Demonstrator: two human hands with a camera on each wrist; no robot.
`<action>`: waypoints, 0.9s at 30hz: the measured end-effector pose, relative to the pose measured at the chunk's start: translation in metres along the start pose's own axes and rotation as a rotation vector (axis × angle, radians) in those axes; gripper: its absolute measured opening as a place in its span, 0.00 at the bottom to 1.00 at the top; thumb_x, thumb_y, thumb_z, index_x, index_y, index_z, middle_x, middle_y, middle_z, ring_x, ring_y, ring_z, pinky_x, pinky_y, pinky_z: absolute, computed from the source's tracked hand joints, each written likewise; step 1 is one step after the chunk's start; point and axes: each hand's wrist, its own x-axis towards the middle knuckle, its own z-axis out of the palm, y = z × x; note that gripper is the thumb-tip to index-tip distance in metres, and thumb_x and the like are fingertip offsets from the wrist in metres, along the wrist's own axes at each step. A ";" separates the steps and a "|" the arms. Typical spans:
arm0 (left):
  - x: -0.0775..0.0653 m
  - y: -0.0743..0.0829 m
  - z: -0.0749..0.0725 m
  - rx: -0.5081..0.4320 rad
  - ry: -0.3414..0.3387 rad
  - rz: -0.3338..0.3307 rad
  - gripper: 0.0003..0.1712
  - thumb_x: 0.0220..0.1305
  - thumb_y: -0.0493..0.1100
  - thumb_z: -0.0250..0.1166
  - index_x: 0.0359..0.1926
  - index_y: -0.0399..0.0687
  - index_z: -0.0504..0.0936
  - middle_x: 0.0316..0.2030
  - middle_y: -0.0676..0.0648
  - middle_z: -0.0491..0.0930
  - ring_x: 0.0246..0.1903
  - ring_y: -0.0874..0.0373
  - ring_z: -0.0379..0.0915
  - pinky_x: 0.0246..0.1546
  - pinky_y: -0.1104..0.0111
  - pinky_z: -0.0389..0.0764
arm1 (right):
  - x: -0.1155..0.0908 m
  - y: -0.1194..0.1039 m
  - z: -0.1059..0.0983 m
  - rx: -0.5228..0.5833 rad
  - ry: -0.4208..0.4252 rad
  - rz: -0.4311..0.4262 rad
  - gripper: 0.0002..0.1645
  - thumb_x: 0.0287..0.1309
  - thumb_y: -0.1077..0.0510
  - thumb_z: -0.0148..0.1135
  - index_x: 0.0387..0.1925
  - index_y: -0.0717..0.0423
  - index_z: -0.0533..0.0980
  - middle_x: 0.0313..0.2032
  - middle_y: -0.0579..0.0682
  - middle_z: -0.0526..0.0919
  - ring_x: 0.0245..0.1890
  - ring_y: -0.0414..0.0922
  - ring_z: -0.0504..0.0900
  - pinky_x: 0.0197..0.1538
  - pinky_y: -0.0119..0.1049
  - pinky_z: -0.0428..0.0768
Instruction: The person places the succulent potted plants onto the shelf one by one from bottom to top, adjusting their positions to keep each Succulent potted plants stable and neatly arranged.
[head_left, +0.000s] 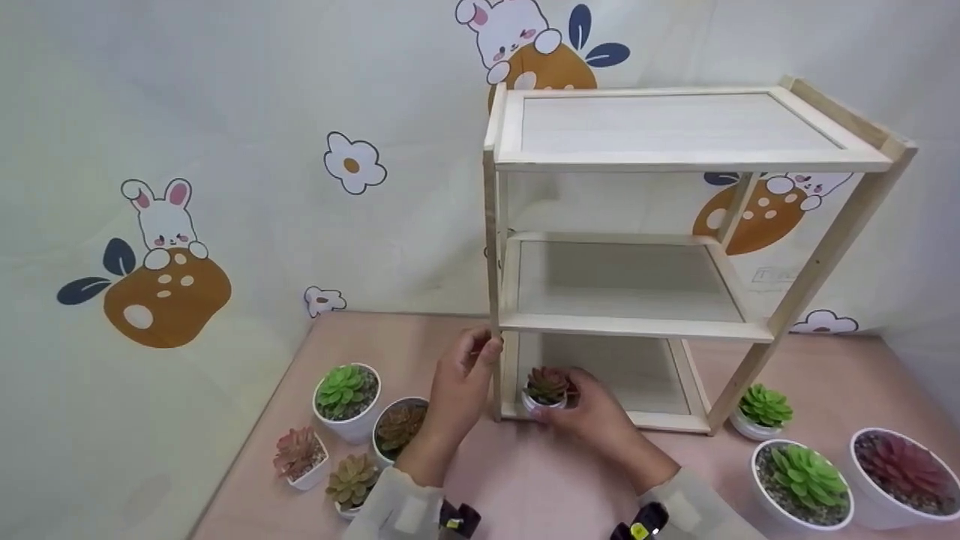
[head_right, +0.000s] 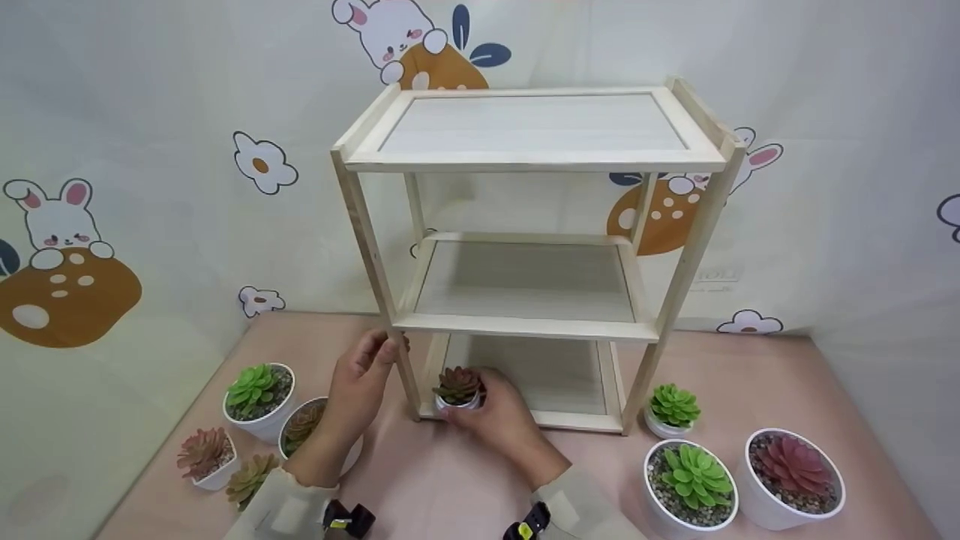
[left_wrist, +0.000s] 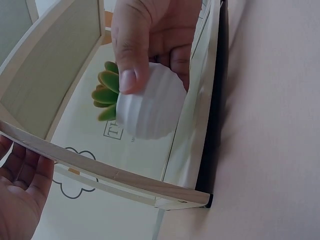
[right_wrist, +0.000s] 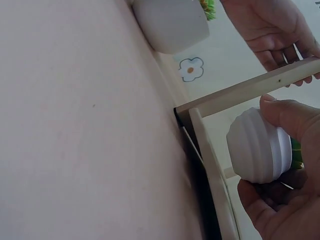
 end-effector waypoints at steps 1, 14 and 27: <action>0.000 -0.001 0.000 -0.003 -0.001 0.000 0.16 0.71 0.45 0.56 0.52 0.40 0.77 0.45 0.43 0.80 0.48 0.56 0.76 0.54 0.64 0.77 | 0.001 0.001 0.001 -0.005 0.002 0.004 0.42 0.39 0.43 0.78 0.56 0.54 0.73 0.51 0.51 0.80 0.53 0.48 0.77 0.59 0.49 0.73; 0.001 -0.001 0.004 -0.052 -0.007 0.005 0.18 0.70 0.44 0.56 0.52 0.35 0.76 0.43 0.44 0.80 0.46 0.56 0.77 0.51 0.65 0.78 | 0.003 0.006 0.007 -0.024 0.025 0.025 0.42 0.38 0.42 0.79 0.54 0.53 0.72 0.48 0.48 0.80 0.50 0.44 0.78 0.53 0.42 0.77; 0.001 0.001 0.000 -0.015 -0.005 0.000 0.15 0.70 0.45 0.56 0.52 0.41 0.77 0.46 0.44 0.80 0.50 0.56 0.76 0.55 0.65 0.76 | -0.004 0.006 0.015 0.028 0.032 -0.066 0.38 0.43 0.56 0.77 0.56 0.58 0.70 0.53 0.55 0.76 0.57 0.50 0.75 0.60 0.45 0.74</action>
